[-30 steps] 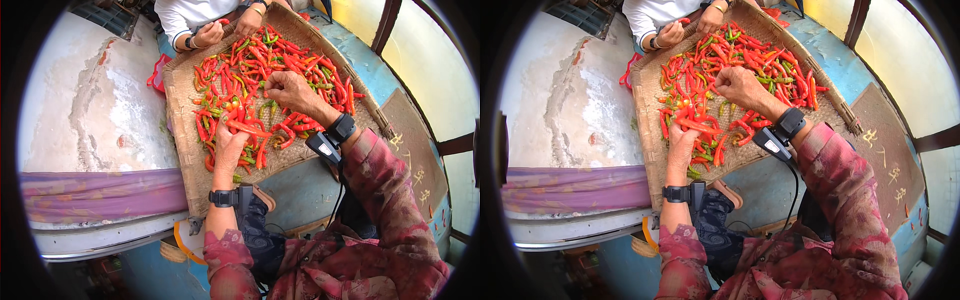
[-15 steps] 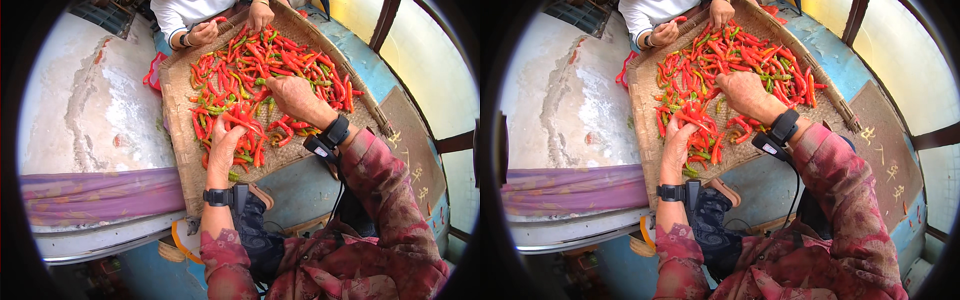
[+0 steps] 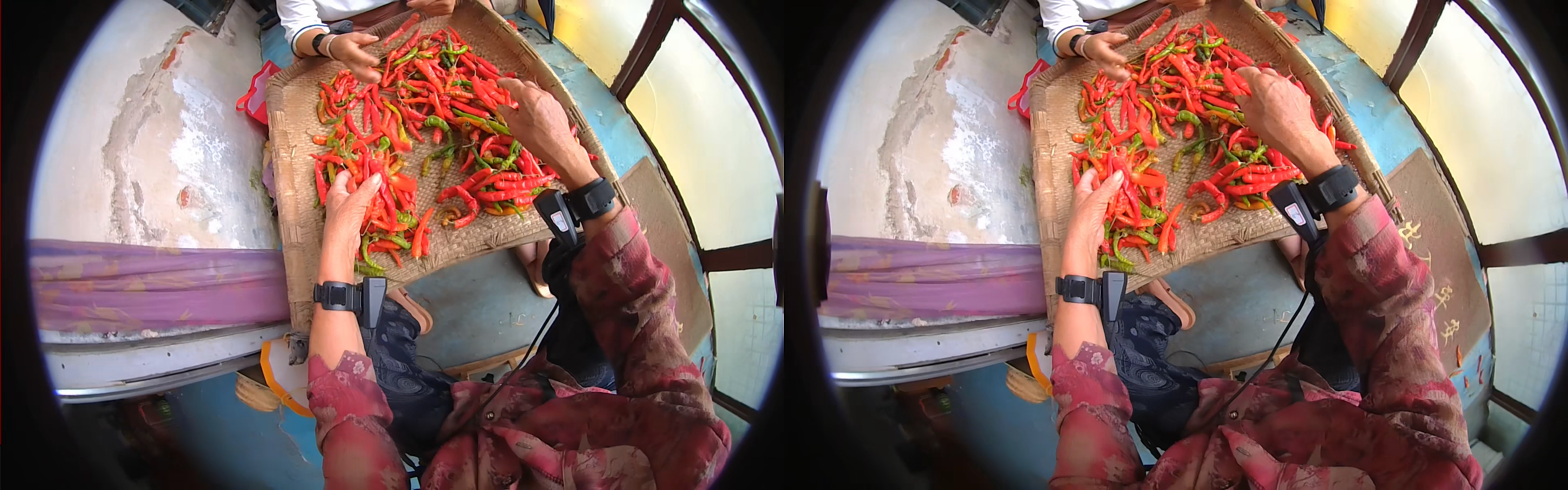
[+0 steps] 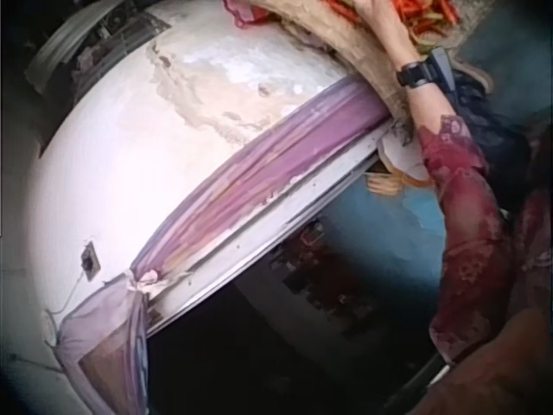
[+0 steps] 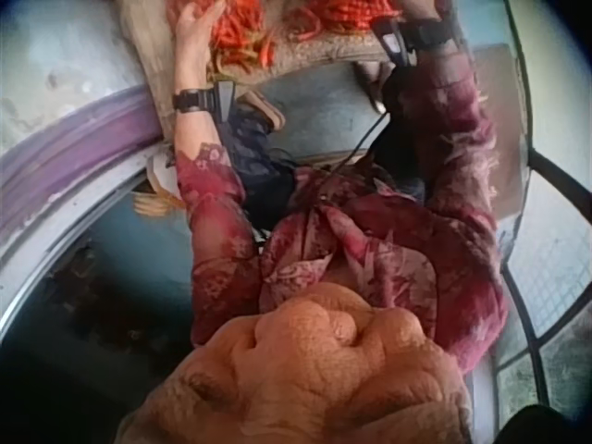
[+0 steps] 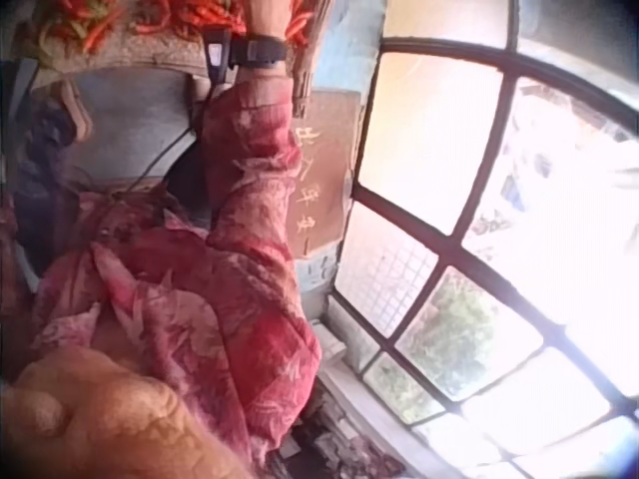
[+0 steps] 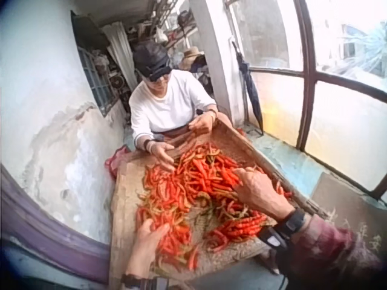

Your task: Two people sort through a pile of red and green chili peppers on a woven tray, plucking the stems off each one by hand and dropping them back onto the pile.

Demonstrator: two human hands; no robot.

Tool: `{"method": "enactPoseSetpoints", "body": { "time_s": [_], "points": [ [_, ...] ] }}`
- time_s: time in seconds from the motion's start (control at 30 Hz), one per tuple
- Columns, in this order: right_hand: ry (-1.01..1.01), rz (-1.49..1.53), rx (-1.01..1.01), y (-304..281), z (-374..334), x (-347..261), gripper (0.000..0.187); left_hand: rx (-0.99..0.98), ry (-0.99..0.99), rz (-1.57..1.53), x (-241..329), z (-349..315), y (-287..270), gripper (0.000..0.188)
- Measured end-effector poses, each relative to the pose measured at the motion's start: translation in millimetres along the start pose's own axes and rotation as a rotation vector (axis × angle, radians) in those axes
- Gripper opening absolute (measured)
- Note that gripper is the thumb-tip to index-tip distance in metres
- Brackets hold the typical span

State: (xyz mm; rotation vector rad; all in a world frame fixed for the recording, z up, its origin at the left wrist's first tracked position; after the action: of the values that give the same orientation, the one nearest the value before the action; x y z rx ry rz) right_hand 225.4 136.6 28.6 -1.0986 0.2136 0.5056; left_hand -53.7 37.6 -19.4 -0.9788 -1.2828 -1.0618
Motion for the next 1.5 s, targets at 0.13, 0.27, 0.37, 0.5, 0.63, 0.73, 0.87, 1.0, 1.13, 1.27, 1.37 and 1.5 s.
{"method": "enactPoseSetpoints", "body": {
  "time_s": [0.13,0.27,0.37,0.5,0.63,0.73,0.87,1.0,1.13,1.27,1.37,1.5],
  "points": [
    [0.009,0.286,-0.457,-0.3,-24.3,-39.8,0.025,-0.006,0.039,-0.002,2.8,3.5,-2.8,0.038],
    [-0.133,0.32,-0.514,-4.1,-45.2,-79.5,0.022,-0.011,0.09,-0.011,10.7,-2.4,-1.4,0.037],
    [-0.183,0.311,-0.532,3.1,-57.8,-92.1,0.021,-0.04,0.073,0.028,6.2,-0.6,-2.4,0.05],
    [-0.16,0.367,-0.639,24.1,-69.7,-108.5,0.021,0.03,0.104,0.23,4.8,0.2,-7.3,0.043],
    [0.114,0.647,-0.73,53.6,-68.4,-104.3,0.03,-0.053,0.184,0.036,7.0,-2.0,2.7,0.032],
    [0.582,1.145,-0.933,70.9,-70.7,-105.6,0.029,-0.15,0.27,0.231,8.9,-5.0,6.8,0.028],
    [0.633,1.378,-0.916,84.9,-68.2,-105.6,0.023,-0.236,0.18,0.252,10.9,-7.9,14.4,0.019],
    [0.592,1.395,-0.887,85.4,-66.5,-105.9,0.022,-0.134,0.181,0.065,8.3,-4.7,12.6,0.025],
    [0.538,1.323,-0.862,78.9,-67.1,-102.2,0.023,-0.237,0.136,0.106,19.3,-11.0,18.0,0.034],
    [0.357,1.08,-0.789,74.6,-65.9,-99.0,0.024,-0.286,0.205,0.379,19.5,-12.7,22.9,0.034],
    [0.42,1.154,-0.782,71.7,-65.2,-95.8,0.025,-0.22,0.145,0.317,9.1,-6.3,15.2,0.029],
    [0.546,1.216,-0.721,64.7,-51.4,-77.9,0.025,-0.083,0.038,-0.05,11.6,-7.0,11.9,0.027]
  ]
}}
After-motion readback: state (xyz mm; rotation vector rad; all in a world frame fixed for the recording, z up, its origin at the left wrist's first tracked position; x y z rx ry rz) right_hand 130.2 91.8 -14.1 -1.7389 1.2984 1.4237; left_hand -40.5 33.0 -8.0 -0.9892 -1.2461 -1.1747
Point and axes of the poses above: each hand's wrist, its own z-axis towards the middle knuckle, its own y-axis out of the palm, x = y × z, the point moved 4 cm from there along z, towards the middle knuckle, and after that the axes turned 11 degrees about y, right-handed, at the moved point
